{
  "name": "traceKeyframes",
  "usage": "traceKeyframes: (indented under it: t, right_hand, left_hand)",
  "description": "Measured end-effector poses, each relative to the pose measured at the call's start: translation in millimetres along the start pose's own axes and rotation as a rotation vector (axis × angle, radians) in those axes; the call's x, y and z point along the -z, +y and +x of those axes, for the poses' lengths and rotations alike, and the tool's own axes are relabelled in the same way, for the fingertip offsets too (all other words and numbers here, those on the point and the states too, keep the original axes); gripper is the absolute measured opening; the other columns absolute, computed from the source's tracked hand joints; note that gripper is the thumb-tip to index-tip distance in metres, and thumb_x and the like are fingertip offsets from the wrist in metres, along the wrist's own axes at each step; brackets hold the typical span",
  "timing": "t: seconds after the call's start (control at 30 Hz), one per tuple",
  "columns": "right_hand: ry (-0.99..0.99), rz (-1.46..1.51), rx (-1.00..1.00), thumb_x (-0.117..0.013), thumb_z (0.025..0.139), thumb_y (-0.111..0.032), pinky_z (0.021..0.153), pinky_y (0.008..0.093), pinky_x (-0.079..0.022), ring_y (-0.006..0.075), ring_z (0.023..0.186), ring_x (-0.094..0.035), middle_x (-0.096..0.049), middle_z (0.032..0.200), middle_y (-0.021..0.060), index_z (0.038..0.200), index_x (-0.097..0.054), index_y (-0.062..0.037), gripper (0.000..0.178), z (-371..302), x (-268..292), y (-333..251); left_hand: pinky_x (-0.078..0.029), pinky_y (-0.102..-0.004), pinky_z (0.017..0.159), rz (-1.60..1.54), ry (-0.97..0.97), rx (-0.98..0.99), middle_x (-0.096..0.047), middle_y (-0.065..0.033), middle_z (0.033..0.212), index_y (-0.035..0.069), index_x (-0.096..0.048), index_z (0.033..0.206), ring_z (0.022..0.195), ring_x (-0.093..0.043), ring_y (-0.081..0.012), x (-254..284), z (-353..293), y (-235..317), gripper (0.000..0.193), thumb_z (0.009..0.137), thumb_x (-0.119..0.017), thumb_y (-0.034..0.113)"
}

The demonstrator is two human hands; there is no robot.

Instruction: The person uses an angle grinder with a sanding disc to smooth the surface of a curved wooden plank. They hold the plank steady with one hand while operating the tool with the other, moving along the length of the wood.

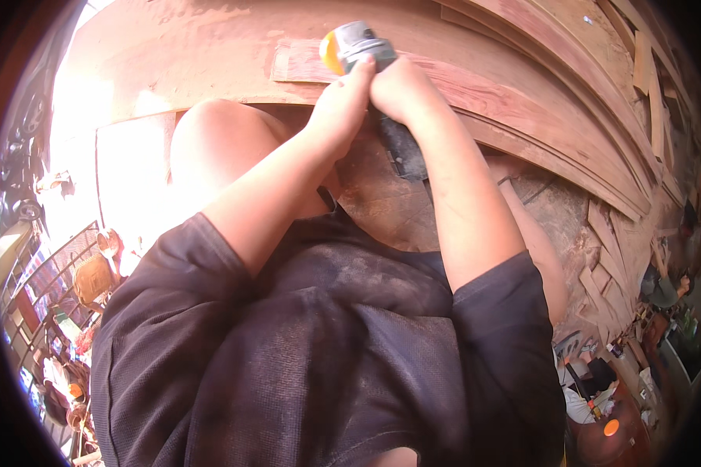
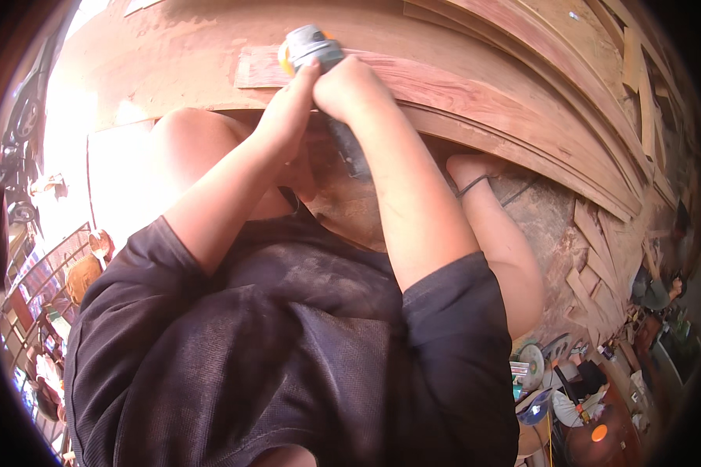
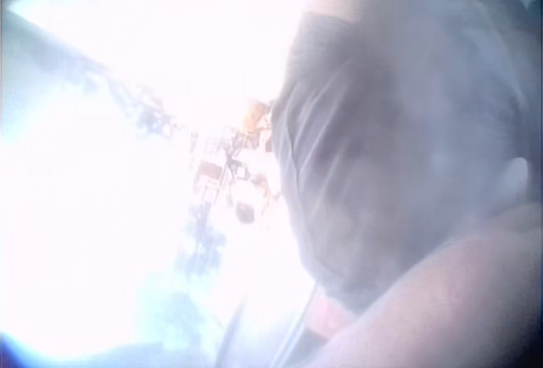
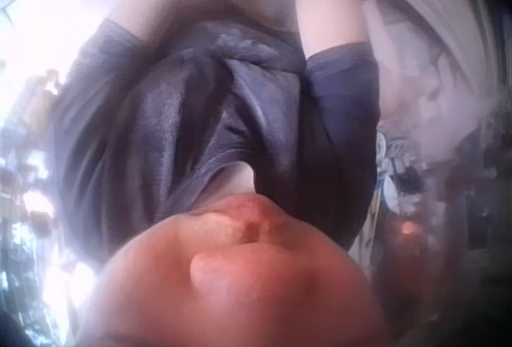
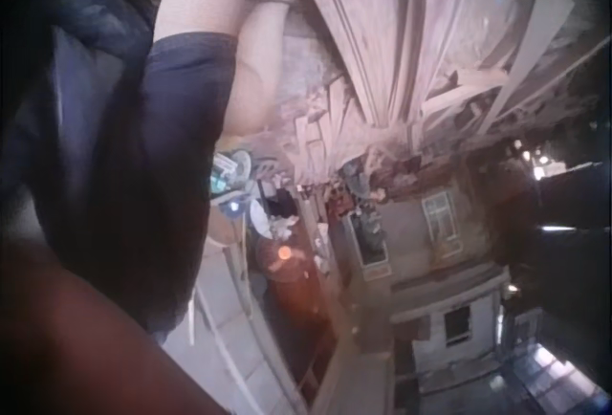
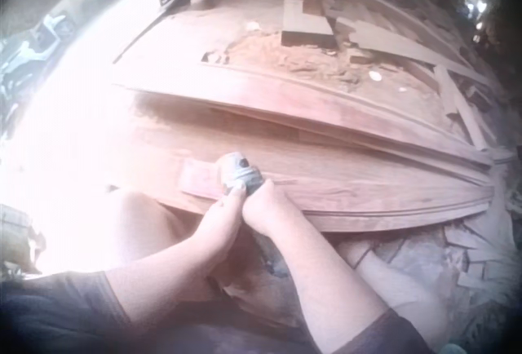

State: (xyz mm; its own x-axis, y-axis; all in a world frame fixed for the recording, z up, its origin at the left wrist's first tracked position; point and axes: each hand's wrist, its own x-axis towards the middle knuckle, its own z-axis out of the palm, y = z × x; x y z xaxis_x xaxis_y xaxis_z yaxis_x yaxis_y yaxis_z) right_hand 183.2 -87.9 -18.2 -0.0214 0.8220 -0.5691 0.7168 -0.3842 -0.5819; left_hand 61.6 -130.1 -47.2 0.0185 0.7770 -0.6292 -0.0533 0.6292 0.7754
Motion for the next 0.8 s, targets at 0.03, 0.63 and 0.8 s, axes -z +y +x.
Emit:
traceKeyframes:
  t: [0.03, 0.63, 0.8]
  right_hand:
    - [-0.013, -0.065, -0.02, -0.067, 0.094, -0.039, 0.106, 0.0461, -0.055, 0.0378, 0.125, -0.07, -0.072, 0.13, 0.0297, 0.129, -0.071, 0.004, 0.055, 11, -13, 4]
    - [0.397, 0.649, -0.36, -0.071, 0.098, -0.032, 0.082, 0.0389, -0.056, 0.023, 0.098, -0.074, -0.077, 0.109, 0.0158, 0.116, -0.076, 0.0065, 0.043, -64, 94, 237]
    - [0.281, 0.287, -0.208, -0.067, 0.099, -0.04, 0.096, 0.042, -0.057, 0.0318, 0.114, -0.075, -0.077, 0.119, 0.0282, 0.122, -0.074, 0.0081, 0.053, -53, 58, 177]
  left_hand:
    - [-0.051, -0.0381, 0.098, -0.045, 0.035, 0.032, -0.074, -0.014, 0.121, -0.002, -0.069, 0.134, 0.107, -0.067, -0.0221, 6, -1, -6, 0.075, 0.106, -0.049, 0.064]
    - [-0.064, -0.04, 0.079, 0.504, -0.636, 0.004, -0.075, -0.0264, 0.111, -0.009, -0.07, 0.126, 0.088, -0.078, -0.0329, -221, 5, -27, 0.089, 0.098, -0.052, 0.074]
    - [-0.062, -0.0389, 0.083, 0.363, -0.456, 0.094, -0.075, -0.0206, 0.11, -0.006, -0.072, 0.124, 0.092, -0.075, -0.0268, -146, -2, -36, 0.084, 0.099, -0.057, 0.072]
